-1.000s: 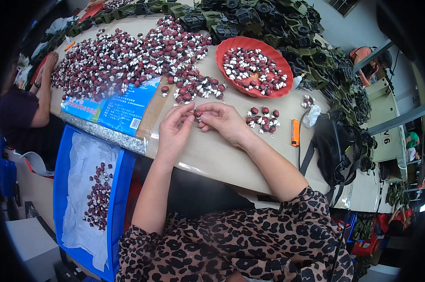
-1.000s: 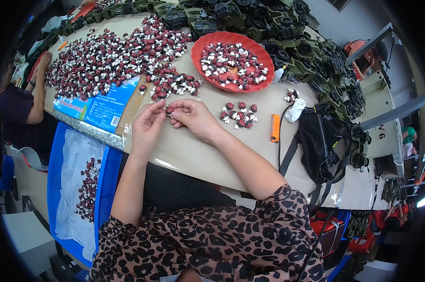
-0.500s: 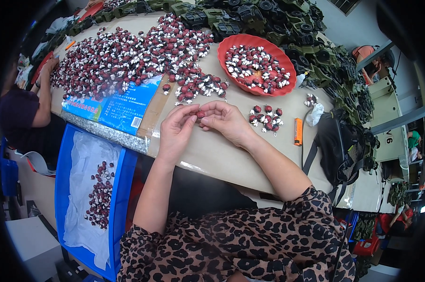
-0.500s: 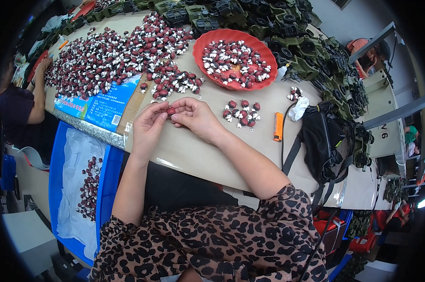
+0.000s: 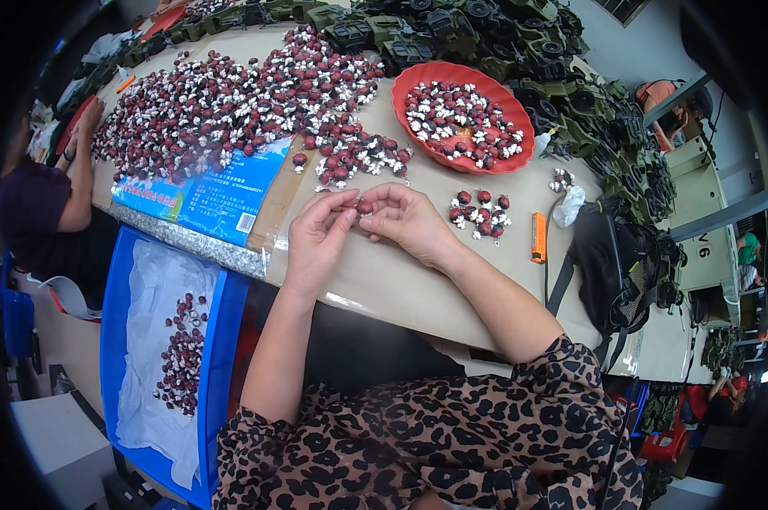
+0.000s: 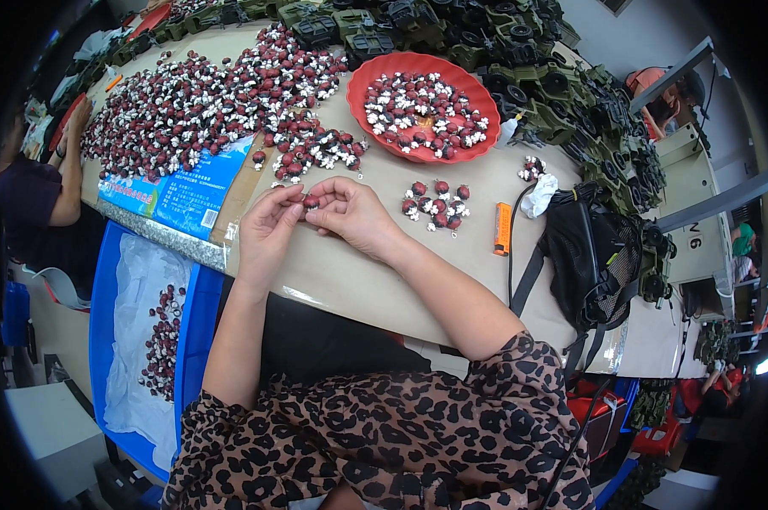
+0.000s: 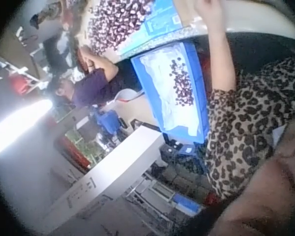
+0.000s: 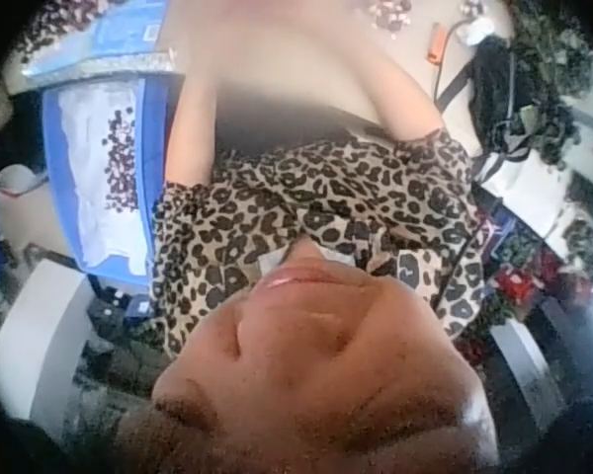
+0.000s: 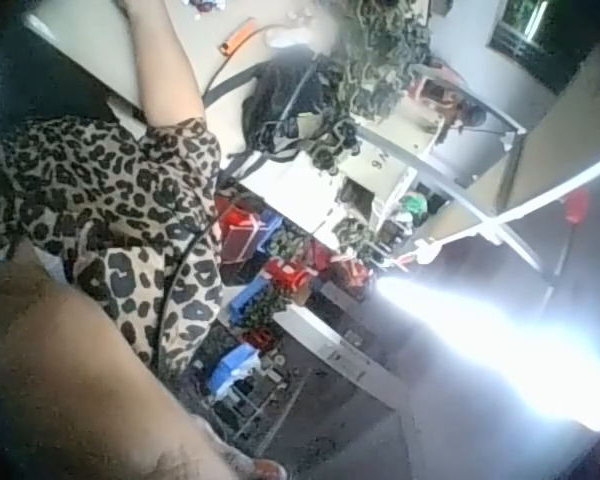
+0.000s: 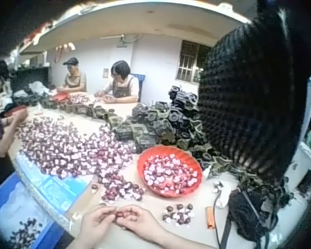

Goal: The person assembles small plastic ladybug toys by hand, joining red and white plastic components together.

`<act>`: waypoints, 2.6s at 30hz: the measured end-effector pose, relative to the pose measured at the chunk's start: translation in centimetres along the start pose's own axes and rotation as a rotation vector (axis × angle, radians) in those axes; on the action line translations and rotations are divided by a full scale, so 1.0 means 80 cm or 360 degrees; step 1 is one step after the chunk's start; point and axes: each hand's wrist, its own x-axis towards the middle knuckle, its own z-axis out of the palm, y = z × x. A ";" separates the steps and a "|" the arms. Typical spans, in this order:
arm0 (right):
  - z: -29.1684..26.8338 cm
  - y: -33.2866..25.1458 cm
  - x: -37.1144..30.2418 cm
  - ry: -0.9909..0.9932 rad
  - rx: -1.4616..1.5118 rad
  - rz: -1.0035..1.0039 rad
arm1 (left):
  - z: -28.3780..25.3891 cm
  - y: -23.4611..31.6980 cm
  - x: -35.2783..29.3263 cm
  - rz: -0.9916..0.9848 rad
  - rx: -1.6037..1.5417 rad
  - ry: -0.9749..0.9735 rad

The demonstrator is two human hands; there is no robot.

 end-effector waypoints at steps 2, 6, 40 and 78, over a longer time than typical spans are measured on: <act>-0.002 0.000 -0.001 0.0068 0.0255 0.0035 | 0.000 -0.001 0.001 0.0052 0.0042 0.0040; -0.006 -0.007 -0.002 0.0015 0.0309 0.0083 | 0.000 -0.001 0.001 0.0030 0.0048 0.0082; -0.030 -0.019 0.012 0.0809 -0.1688 -0.0562 | 0.003 0.009 0.004 -0.0169 -0.0244 0.0129; 0.005 -0.003 -0.006 0.0214 0.0149 0.0009 | -0.003 0.004 0.000 -0.0190 -0.0186 0.0044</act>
